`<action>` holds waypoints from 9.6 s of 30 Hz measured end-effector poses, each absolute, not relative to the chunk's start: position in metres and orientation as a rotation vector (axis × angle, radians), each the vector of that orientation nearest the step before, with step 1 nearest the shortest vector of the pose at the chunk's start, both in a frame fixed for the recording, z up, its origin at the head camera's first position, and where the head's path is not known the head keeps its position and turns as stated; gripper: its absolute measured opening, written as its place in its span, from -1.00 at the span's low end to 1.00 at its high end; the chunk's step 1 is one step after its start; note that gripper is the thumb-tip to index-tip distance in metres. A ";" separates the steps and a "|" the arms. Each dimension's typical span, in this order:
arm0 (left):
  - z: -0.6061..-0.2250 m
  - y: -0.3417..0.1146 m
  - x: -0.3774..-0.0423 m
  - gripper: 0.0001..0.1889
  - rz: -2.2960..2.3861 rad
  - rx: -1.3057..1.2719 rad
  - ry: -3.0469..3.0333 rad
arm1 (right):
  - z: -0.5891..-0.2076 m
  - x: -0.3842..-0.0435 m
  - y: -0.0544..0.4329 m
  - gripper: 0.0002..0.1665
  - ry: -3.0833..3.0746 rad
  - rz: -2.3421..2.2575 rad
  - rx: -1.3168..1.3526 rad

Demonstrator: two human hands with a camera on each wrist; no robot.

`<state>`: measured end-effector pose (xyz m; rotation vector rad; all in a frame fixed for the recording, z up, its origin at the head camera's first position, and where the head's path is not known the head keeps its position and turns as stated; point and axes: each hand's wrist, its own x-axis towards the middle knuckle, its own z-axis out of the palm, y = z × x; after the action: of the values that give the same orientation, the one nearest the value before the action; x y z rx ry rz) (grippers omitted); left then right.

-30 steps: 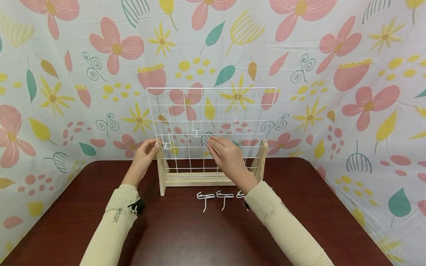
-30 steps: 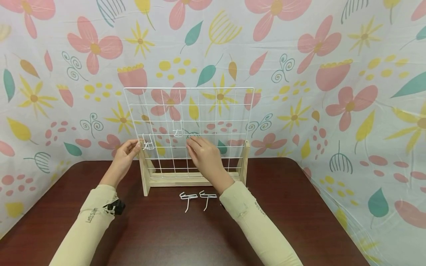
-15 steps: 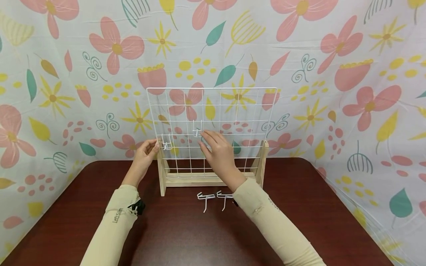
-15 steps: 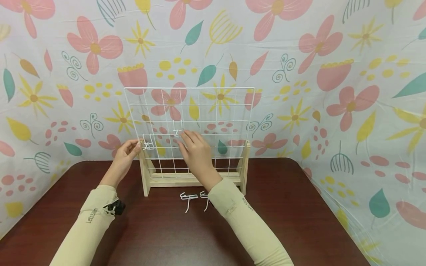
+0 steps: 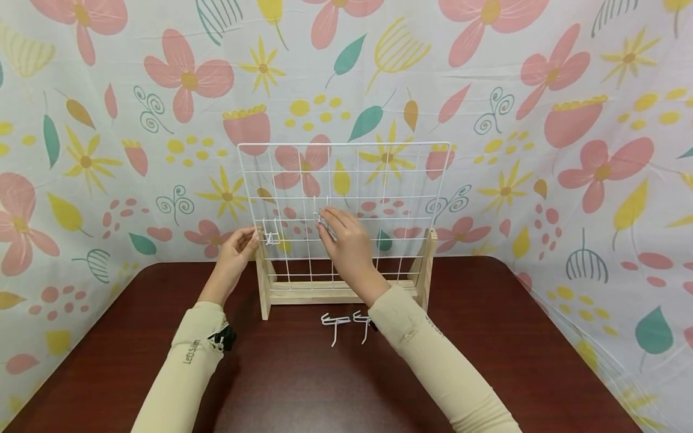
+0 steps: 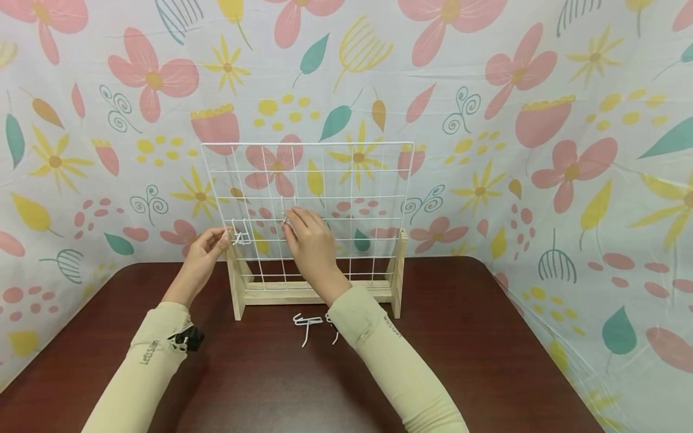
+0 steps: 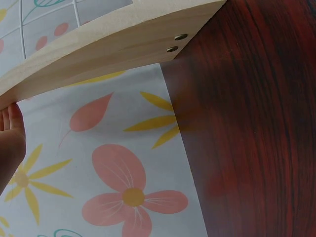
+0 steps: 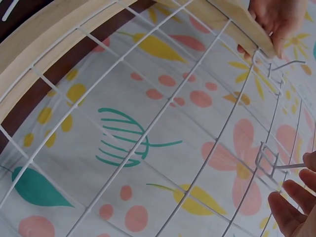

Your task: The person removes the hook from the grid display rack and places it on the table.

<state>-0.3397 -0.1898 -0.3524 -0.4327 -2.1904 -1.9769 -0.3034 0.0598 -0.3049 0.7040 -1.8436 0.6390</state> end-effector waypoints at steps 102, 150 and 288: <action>-0.356 -0.189 -0.343 -0.50 -1.974 -0.436 -2.188 | -0.325 -0.262 0.131 -0.75 -1.734 0.478 0.873; -0.356 -0.189 -0.343 -0.53 -1.949 -0.434 -2.174 | -0.384 -0.238 0.202 -0.64 -1.742 0.288 1.180; -0.355 -0.189 -0.344 -0.57 -1.972 -0.453 -2.144 | -0.403 -0.236 0.192 -0.44 -1.897 -0.072 1.427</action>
<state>-0.3436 -0.1894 -0.3546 -0.4534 -2.1443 -1.9724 -0.2365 0.1916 -0.4029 1.4267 -1.8974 -0.0724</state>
